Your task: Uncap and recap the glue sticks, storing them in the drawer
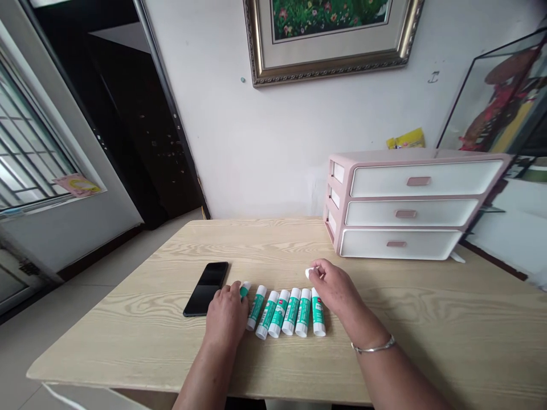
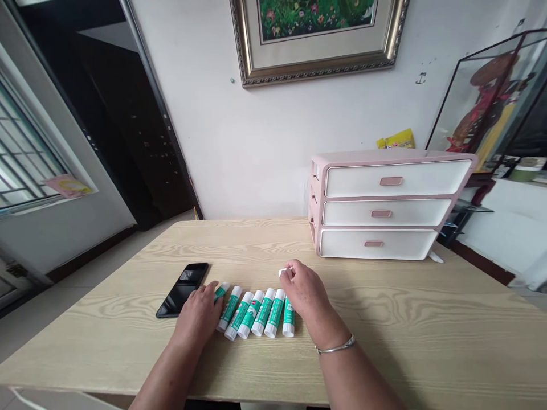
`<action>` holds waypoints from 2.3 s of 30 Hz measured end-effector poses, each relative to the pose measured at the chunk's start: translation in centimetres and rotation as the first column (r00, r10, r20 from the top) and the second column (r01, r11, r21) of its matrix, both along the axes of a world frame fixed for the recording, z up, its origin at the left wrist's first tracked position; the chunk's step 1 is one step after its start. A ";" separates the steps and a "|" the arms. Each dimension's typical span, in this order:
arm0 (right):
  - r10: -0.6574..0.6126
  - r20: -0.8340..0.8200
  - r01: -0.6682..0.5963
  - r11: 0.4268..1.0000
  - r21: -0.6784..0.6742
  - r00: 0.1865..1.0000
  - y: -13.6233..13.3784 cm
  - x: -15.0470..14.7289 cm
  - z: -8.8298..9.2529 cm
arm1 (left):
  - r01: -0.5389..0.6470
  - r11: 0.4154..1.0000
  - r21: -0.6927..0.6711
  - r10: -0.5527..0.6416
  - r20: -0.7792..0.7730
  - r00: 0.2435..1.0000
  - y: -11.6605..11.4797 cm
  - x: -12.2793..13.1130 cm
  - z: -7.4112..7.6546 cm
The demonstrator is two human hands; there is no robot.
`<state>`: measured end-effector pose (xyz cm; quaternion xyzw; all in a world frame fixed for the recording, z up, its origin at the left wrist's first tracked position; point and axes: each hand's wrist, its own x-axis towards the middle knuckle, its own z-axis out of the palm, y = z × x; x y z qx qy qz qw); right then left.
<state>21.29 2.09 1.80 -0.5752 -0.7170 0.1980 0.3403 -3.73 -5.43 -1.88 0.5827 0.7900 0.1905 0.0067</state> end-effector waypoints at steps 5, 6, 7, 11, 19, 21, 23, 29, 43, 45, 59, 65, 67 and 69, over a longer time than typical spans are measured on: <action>0.051 -0.078 -0.050 0.999 0.009 0.996 0.2 -0.3 -0.7 | 0.138 0.990 0.020 -0.140 0.162 0.977 1.0 0.7 0.5; 0.060 -0.109 -0.059 0.998 0.014 0.992 0.2 -0.4 -0.9 | 0.154 0.988 0.031 -0.157 0.196 0.968 1.3 0.8 0.7; 0.069 -0.146 -0.067 0.998 0.020 0.987 0.3 -0.5 -1.1 | 0.163 0.986 0.043 -0.169 0.222 0.960 1.6 0.8 0.9; 0.134 -0.316 -0.126 0.991 0.047 0.939 0.3 -0.9 -1.6 | 0.226 0.963 0.148 -0.269 0.505 0.820 2.5 1.1 2.3; 0.284 -0.597 -0.260 0.957 0.129 0.750 0.3 -2.1 -2.4 | 0.323 0.906 0.274 -0.352 0.911 0.215 2.0 2.8 3.0; 0.312 -0.625 -0.297 0.946 0.132 0.716 0.3 -2.3 -2.6 | 0.339 0.900 0.273 -0.338 0.929 0.148 1.8 3.0 2.6; 0.333 -0.640 -0.326 0.936 0.135 0.692 0.1 -2.4 -2.6 | 0.344 0.894 0.287 -0.344 0.932 0.117 1.6 2.9 2.2; 0.335 -0.685 -0.363 0.925 0.110 0.647 -0.7 -2.8 -2.2 | 0.299 0.905 0.302 -0.335 0.940 0.066 1.3 2.6 1.8; 0.372 -0.641 -0.391 0.912 0.120 0.671 -1.7 -2.7 -1.9 | 0.245 0.918 0.312 -0.322 0.947 0.002 0.8 2.7 1.9; 0.385 -0.621 -0.389 0.911 0.136 0.683 -1.7 -2.6 -1.9 | 0.259 0.915 0.310 -0.322 0.947 0.004 0.8 2.6 1.8; 0.435 -0.558 -0.365 0.900 0.239 0.706 -2.2 -3.7 -2.3 | 0.384 0.867 0.318 -0.372 0.926 0.072 0.6 3.3 1.6; 0.460 -0.397 -0.320 0.872 0.370 0.794 -3.0 -4.0 -2.3 | 0.448 0.835 0.319 -0.387 0.920 0.067 0.5 3.4 1.8; 0.497 -0.344 -0.340 0.839 0.426 0.797 -3.1 -3.9 -2.3 | 0.441 0.833 0.333 -0.395 0.917 0.053 0.4 3.3 1.8; 0.544 -0.303 -0.374 0.799 0.470 0.782 -3.0 -3.8 -2.3 | 0.444 0.824 0.352 -0.411 0.911 0.040 0.4 3.2 1.7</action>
